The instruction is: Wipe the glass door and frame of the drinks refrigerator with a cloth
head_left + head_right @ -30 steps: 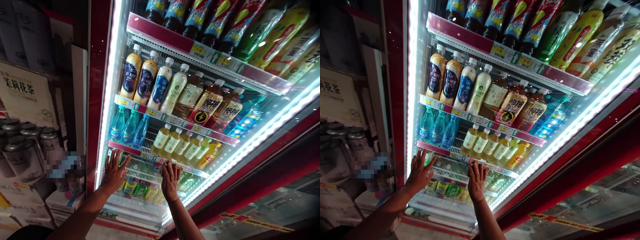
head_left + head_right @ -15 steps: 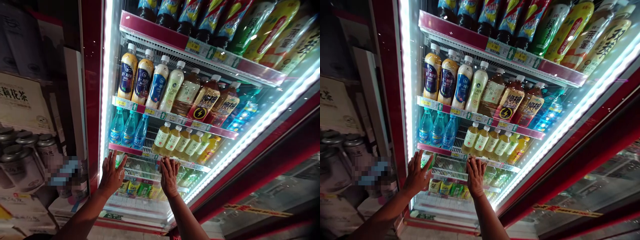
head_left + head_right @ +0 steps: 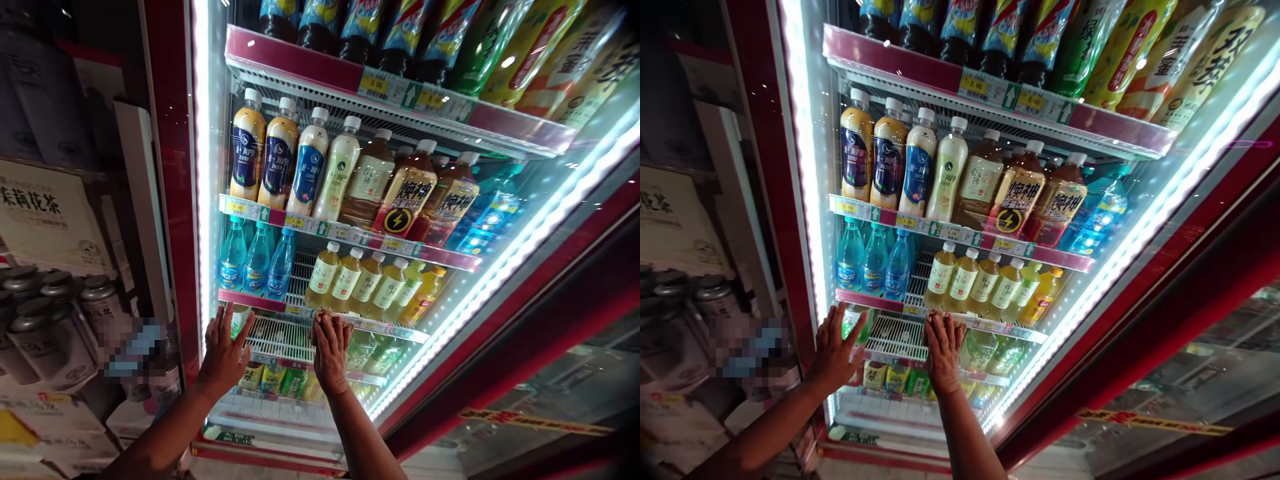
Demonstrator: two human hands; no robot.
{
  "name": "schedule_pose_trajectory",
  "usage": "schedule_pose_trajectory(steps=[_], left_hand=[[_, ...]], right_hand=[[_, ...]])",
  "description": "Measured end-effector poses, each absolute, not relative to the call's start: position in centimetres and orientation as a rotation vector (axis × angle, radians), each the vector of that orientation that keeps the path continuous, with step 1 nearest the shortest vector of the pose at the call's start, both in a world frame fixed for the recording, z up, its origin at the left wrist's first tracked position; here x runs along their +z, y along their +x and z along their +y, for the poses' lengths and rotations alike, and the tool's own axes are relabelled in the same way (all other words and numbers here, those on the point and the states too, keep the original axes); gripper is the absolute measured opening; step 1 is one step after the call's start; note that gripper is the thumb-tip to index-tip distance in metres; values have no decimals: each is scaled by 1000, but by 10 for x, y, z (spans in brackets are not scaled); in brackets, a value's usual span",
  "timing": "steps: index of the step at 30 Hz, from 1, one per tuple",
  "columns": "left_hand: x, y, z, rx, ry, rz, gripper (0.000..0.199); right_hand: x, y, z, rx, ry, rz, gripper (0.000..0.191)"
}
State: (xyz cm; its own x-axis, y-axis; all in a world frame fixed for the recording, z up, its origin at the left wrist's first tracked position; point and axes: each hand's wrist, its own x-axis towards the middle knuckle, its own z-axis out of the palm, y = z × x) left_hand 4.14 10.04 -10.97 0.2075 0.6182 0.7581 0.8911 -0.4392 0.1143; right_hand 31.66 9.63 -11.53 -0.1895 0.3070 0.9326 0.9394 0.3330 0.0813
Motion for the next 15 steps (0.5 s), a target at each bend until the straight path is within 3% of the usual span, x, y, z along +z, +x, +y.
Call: schedule_pose_trajectory(steps=[15], left_hand=[[-105, 80, 95, -1179, -2117, -1413, 101]], right_hand=[[-84, 329, 94, -809, -959, -1927, 51]])
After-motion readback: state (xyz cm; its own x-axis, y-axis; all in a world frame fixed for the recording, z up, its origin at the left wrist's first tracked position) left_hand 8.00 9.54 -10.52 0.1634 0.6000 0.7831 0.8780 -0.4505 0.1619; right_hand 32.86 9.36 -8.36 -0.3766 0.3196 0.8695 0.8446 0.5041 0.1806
